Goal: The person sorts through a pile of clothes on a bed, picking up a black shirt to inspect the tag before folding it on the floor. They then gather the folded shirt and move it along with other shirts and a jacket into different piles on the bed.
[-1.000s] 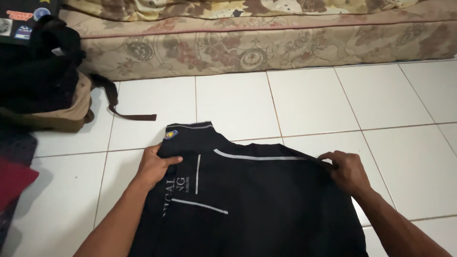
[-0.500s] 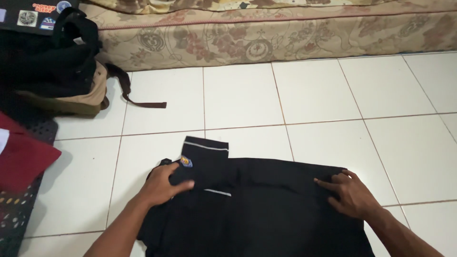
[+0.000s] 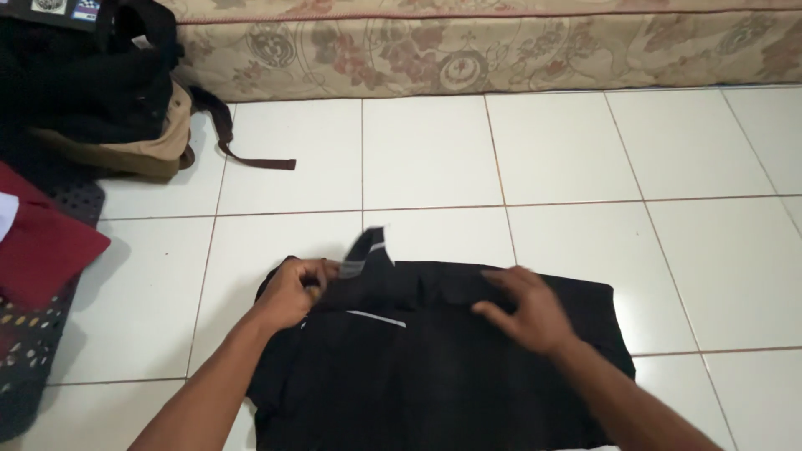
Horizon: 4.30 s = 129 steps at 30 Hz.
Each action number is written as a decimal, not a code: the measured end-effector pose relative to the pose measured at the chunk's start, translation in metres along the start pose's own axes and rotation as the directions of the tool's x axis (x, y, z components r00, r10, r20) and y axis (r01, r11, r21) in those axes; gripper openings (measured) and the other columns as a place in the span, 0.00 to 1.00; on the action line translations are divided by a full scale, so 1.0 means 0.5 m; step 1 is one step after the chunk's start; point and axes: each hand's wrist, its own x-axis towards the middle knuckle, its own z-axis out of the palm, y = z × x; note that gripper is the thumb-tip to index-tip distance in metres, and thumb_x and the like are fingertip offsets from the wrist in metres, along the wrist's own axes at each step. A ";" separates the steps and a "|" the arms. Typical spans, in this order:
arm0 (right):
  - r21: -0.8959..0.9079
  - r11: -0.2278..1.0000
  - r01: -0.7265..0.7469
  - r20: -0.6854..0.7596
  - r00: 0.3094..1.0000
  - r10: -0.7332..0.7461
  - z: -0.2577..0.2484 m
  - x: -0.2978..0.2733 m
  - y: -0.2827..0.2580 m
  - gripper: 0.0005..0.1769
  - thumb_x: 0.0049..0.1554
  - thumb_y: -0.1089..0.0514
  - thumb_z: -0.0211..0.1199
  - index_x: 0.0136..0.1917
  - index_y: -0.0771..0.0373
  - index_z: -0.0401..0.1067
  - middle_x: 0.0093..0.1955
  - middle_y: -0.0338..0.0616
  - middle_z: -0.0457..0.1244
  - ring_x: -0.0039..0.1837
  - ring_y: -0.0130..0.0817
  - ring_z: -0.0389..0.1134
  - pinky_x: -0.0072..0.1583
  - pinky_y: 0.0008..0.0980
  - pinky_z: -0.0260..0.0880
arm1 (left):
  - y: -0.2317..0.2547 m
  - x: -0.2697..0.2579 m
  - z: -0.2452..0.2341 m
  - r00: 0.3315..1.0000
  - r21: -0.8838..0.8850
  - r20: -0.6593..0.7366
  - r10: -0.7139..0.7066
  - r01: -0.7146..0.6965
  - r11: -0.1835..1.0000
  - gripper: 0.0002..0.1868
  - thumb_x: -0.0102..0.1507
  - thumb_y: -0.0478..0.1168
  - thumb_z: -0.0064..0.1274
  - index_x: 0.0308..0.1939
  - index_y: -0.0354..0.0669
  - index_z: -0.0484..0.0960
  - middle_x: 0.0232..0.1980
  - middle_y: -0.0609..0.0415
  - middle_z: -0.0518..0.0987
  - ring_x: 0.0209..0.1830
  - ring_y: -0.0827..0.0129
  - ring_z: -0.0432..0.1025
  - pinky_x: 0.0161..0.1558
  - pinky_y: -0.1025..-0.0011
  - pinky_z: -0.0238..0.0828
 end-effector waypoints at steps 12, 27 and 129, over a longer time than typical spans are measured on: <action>0.052 0.723 0.689 0.276 0.686 -0.673 0.209 -0.060 -0.154 0.40 0.50 0.53 0.76 0.74 0.55 0.68 0.70 0.61 0.58 0.77 0.57 0.50 0.73 0.54 0.49 | 0.066 -0.159 -0.019 0.899 0.546 0.428 0.092 -0.339 0.766 0.19 0.48 0.23 0.55 0.32 0.54 0.89 0.62 0.59 0.80 0.78 0.58 0.54 0.78 0.45 0.24; 0.435 0.696 -0.571 0.315 0.821 0.476 0.214 -0.058 -0.206 0.38 0.59 0.27 0.53 0.45 0.65 0.80 0.38 0.47 0.72 0.41 0.38 0.75 0.49 0.38 0.75 | 0.133 -0.215 0.150 0.911 0.565 0.312 0.271 -0.407 0.718 0.46 0.49 0.72 0.63 0.52 0.34 0.78 0.51 0.41 0.73 0.54 0.50 0.66 0.58 0.49 0.55; 0.562 0.824 -0.074 0.081 0.996 0.034 0.118 -0.022 -0.247 0.42 0.52 0.53 0.69 0.77 0.53 0.59 0.67 0.50 0.68 0.68 0.38 0.69 0.67 0.33 0.66 | 0.000 -0.005 0.334 0.998 -0.984 -0.047 0.040 -0.053 0.168 0.33 0.71 0.56 0.42 0.67 0.29 0.72 0.65 0.43 0.77 0.66 0.57 0.70 0.70 0.62 0.61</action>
